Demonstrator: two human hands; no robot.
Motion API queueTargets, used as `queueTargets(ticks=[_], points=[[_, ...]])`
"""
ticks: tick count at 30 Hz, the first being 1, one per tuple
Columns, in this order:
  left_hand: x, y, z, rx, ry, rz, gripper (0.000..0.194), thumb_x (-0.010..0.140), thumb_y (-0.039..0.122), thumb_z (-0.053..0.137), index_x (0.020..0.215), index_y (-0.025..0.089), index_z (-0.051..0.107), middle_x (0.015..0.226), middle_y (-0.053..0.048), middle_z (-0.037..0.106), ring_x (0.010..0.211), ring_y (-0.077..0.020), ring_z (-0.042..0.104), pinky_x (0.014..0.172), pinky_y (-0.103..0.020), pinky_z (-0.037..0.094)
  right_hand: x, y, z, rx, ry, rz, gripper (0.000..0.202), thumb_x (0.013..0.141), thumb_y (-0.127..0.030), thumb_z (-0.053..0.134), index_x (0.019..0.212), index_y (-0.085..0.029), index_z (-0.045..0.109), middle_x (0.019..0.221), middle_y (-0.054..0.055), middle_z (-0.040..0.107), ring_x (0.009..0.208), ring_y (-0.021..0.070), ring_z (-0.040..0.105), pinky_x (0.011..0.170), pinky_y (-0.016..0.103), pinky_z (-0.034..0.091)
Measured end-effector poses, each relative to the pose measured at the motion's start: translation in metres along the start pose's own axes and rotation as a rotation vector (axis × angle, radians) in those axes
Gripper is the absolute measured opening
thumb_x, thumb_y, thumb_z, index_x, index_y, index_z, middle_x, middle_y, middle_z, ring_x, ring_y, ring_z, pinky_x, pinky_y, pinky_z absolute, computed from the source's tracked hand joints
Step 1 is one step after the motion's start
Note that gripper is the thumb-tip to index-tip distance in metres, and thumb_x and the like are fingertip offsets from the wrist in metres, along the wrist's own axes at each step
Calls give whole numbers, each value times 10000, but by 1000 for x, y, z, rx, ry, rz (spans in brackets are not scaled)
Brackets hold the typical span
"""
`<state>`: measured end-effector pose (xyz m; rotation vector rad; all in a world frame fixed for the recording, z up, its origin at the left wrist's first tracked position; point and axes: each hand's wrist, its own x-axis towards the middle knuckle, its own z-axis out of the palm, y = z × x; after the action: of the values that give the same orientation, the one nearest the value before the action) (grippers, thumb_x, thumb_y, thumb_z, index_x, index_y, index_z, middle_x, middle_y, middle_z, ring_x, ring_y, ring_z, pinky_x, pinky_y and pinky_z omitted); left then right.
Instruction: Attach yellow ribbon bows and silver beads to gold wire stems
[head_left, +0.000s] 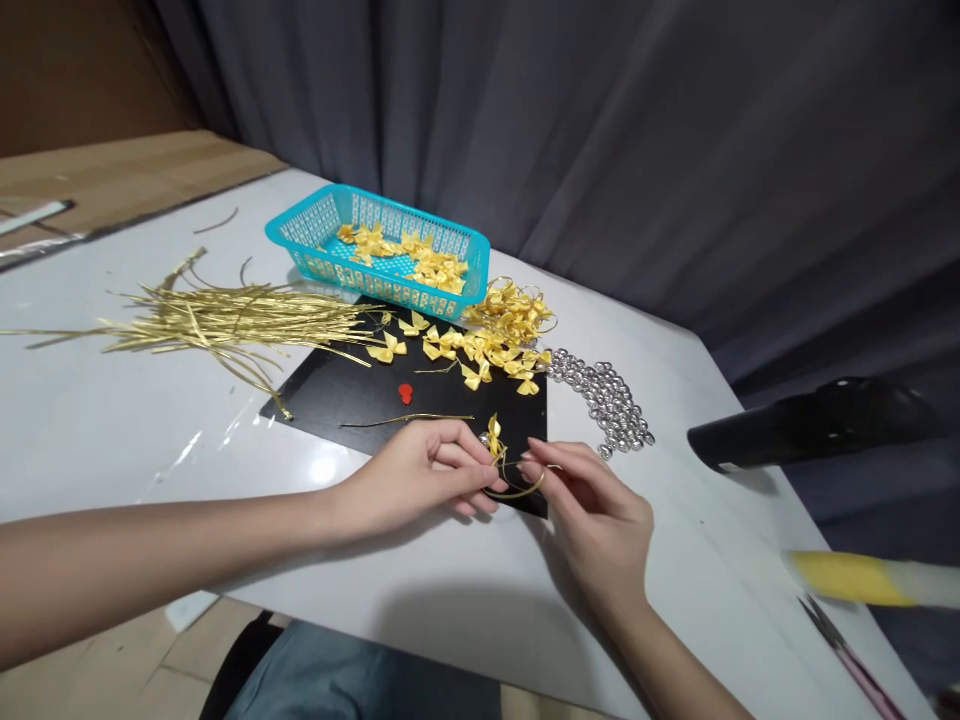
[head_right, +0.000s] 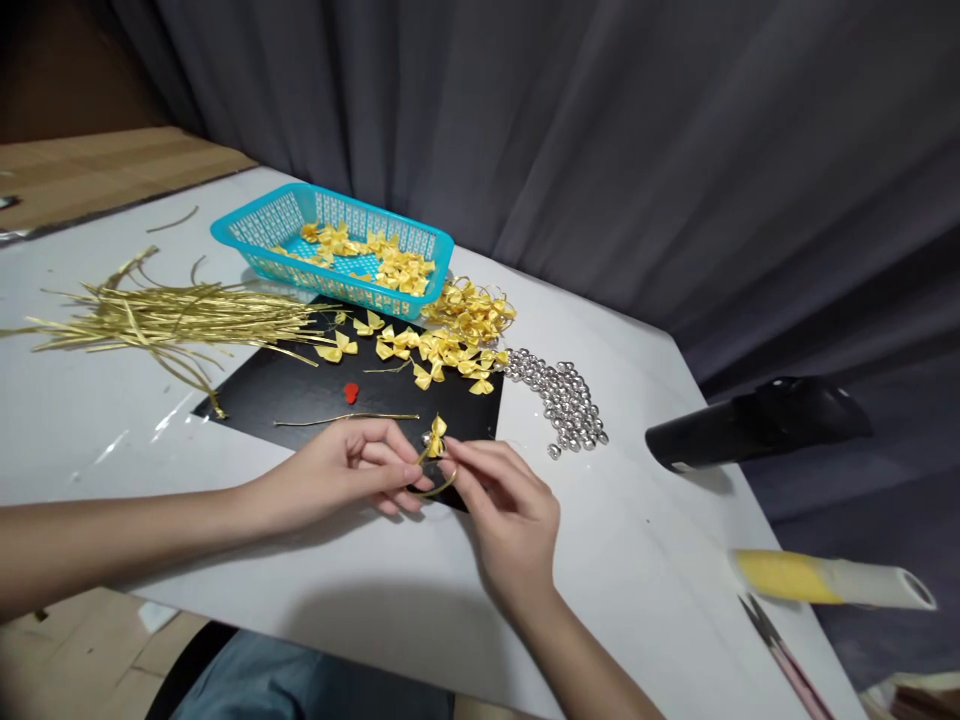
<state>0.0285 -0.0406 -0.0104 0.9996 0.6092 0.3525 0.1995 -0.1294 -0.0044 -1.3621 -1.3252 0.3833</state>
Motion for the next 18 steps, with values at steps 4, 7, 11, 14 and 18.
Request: queueTargets(ticks=[4,7,11,14,18], points=[[0,0,0,12,18,-30,283,783,372,765,881,135,648,908,-101,762,740,-186,748,644,-245,558,6,8,2,200,22,283,149,749,-271,789,888,-221,773,761,38,760,687,170,717,625,272,608],[1,-1,0,22,27,-51,310,775,382,767,923,132,660,886,-101,757,699,-177,739,625,-249,564,7,13,1,276,23,359,186,718,-314,810,867,-214,762,755,38,761,675,161,717,613,253,602],[1,-5,-1,71,0,-29,296,795,378,738,947,132,675,852,-96,752,693,-172,727,638,-260,568,5,12,2,278,21,354,171,715,-308,814,838,-211,745,748,35,761,667,158,720,614,250,610],[0,-8,0,152,-22,-4,263,818,349,700,963,131,681,827,-91,750,698,-177,723,672,-284,572,5,8,4,241,6,323,153,717,-291,812,825,-212,739,754,34,761,684,162,726,636,256,618],[-2,-9,-1,267,-48,23,278,837,359,663,996,132,690,816,-93,747,725,-194,729,692,-297,566,5,4,6,227,-17,290,135,725,-256,806,830,-212,736,771,27,764,705,164,734,660,263,630]])
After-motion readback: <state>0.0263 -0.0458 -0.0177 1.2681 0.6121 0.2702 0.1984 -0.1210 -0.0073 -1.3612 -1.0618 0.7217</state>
